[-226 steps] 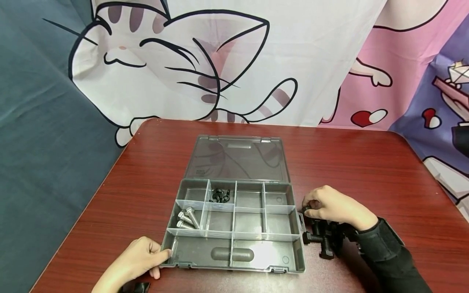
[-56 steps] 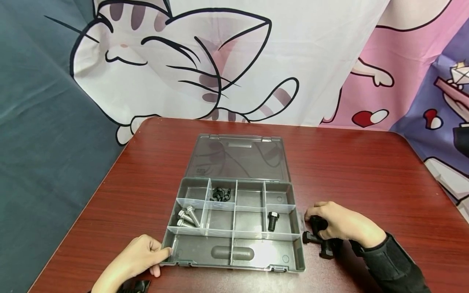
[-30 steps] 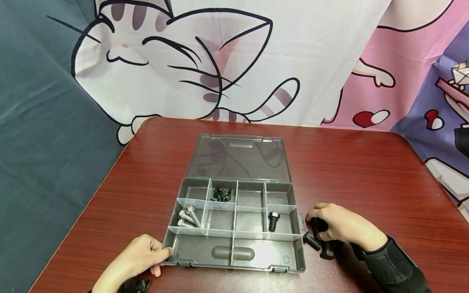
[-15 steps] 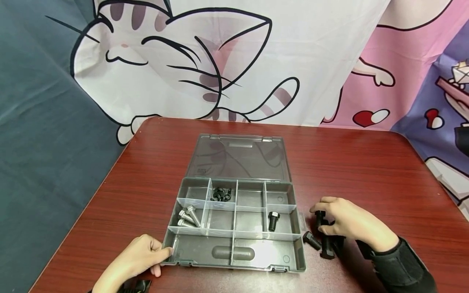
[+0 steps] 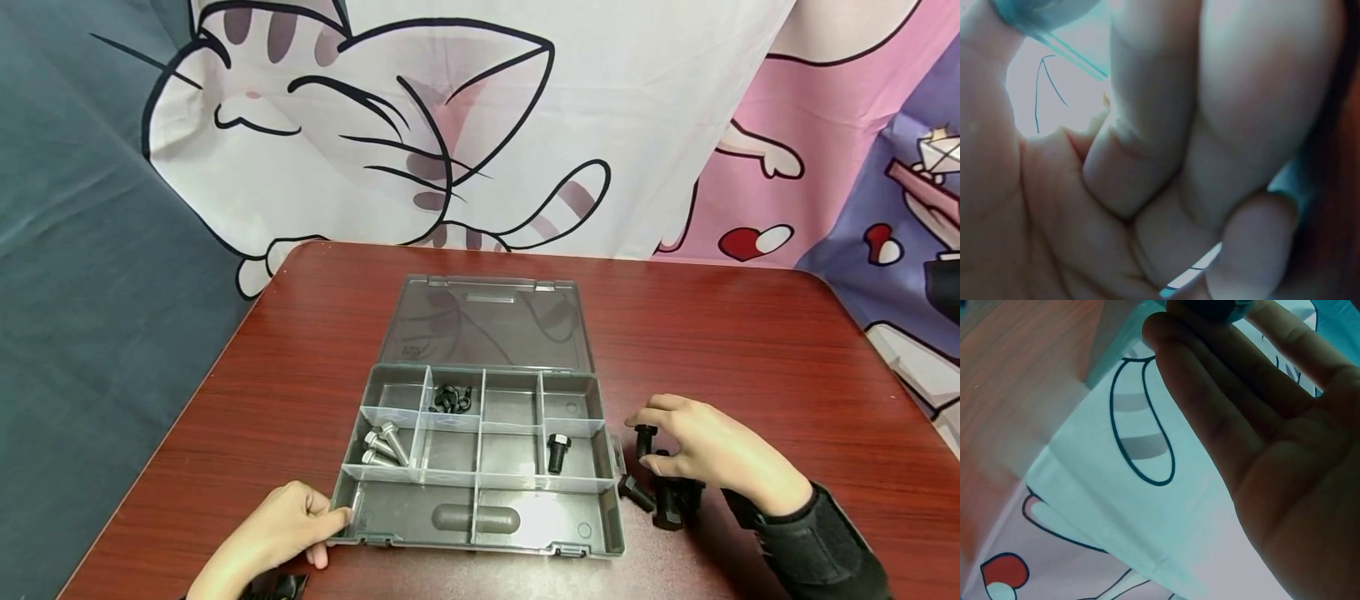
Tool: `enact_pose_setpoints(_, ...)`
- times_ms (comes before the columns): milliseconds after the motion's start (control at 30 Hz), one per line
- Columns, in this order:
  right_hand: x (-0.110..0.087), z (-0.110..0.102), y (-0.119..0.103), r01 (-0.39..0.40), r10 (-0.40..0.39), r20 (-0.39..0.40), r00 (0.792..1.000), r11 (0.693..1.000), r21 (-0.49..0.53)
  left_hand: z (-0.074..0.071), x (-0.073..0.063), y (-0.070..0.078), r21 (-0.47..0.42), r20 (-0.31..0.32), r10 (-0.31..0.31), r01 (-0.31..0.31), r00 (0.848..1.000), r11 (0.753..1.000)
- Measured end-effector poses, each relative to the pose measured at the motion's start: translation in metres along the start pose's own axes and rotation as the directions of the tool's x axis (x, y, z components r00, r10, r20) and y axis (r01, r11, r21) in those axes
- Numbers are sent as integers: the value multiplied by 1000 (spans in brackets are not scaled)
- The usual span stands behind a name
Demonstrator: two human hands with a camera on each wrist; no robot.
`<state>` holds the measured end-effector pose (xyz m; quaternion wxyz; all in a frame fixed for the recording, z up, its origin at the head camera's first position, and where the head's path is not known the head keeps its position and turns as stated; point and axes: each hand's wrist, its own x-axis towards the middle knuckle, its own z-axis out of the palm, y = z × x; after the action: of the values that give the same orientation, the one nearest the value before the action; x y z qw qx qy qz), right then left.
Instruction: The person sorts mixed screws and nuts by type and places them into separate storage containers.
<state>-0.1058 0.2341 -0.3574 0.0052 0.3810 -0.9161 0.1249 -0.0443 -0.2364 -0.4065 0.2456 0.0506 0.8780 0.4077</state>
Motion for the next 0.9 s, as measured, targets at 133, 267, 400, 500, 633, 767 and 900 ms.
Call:
enact_pose_setpoints(133,5,-1,-4,18,-18,-12,1000,1000,-13,-1,0,-1,-17,10,12,-12,1000,1000)
enact_pose_setpoints(267,10,0,-6,54,-55,-35,998,998,-17,0,0,-1,-24,15,16,-16,1000,1000)
enact_pose_setpoints(400,15,1,-8,91,-92,-66,994,996,-24,-1,0,-1,-26,18,10,-10,1000,1000)
enact_pose_setpoints(500,20,3,-10,113,-116,-81,990,993,-32,-2,0,-1,-28,20,12,-11,1000,1000)
enact_pose_setpoints(633,27,4,-14,141,-144,-98,985,989,-39,-2,0,-1,-21,21,19,-19,1000,1000)
enact_pose_setpoints(767,33,3,-19,156,-158,-95,983,987,-34,-1,0,-2,-19,23,23,-23,999,1000)
enact_pose_setpoints(900,39,4,-24,175,-178,-91,980,984,-35,0,0,-1,-5,11,20,-20,1000,1000)
